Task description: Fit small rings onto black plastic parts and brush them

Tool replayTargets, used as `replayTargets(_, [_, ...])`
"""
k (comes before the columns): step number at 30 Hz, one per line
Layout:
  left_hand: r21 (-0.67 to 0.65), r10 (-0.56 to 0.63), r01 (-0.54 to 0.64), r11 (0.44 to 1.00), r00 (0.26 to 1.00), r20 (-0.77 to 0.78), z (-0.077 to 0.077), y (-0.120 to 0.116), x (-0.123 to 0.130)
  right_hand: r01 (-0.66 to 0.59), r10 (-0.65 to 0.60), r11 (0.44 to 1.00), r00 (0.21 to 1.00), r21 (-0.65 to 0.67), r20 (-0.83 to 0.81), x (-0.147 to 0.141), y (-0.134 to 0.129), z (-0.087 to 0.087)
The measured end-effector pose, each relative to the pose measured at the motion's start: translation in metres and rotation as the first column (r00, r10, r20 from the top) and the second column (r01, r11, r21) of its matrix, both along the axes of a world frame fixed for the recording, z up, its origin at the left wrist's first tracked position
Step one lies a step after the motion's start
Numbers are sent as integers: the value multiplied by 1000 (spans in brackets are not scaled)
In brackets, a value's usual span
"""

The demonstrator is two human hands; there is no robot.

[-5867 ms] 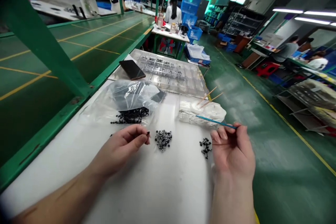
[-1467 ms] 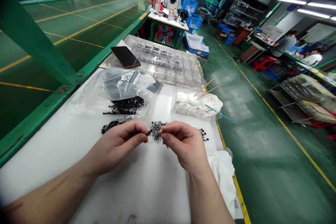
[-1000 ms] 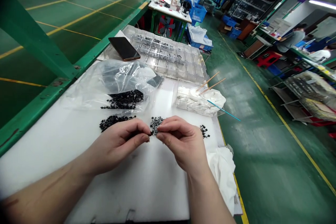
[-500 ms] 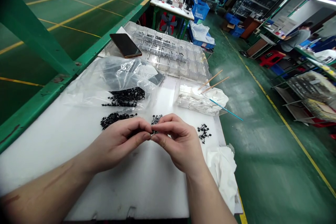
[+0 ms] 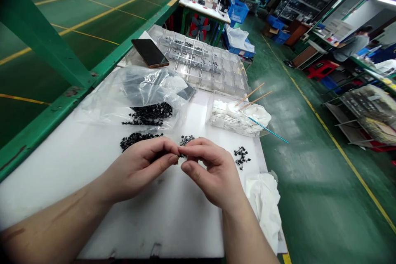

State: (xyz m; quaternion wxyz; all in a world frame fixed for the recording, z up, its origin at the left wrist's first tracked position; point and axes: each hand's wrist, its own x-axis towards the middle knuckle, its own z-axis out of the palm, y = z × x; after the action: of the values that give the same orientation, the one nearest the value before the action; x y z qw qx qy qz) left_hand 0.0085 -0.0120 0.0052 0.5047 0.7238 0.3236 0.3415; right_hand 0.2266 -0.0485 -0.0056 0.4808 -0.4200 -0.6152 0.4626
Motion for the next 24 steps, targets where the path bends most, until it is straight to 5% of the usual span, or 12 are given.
replayTargets(9, [79, -18, 19, 997, 1000, -20, -4, 2, -1, 93, -94, 994, 995, -50, -18, -6, 1, -1])
replayTargets(13, [125, 12, -10, 992, 1000, -14, -7, 2, 1, 109, -142, 980, 970, 168, 199, -5, 1, 1])
replayTargets(18, [112, 58, -58, 992, 998, 2, -9, 2, 1, 103, -302, 888, 867, 449, 397, -12, 0, 6])
replayTargets(24, [-45, 100, -102, 994, 994, -48, -9, 2, 2, 96, -319, 868, 860, 487, 398, -17, -2, 4])
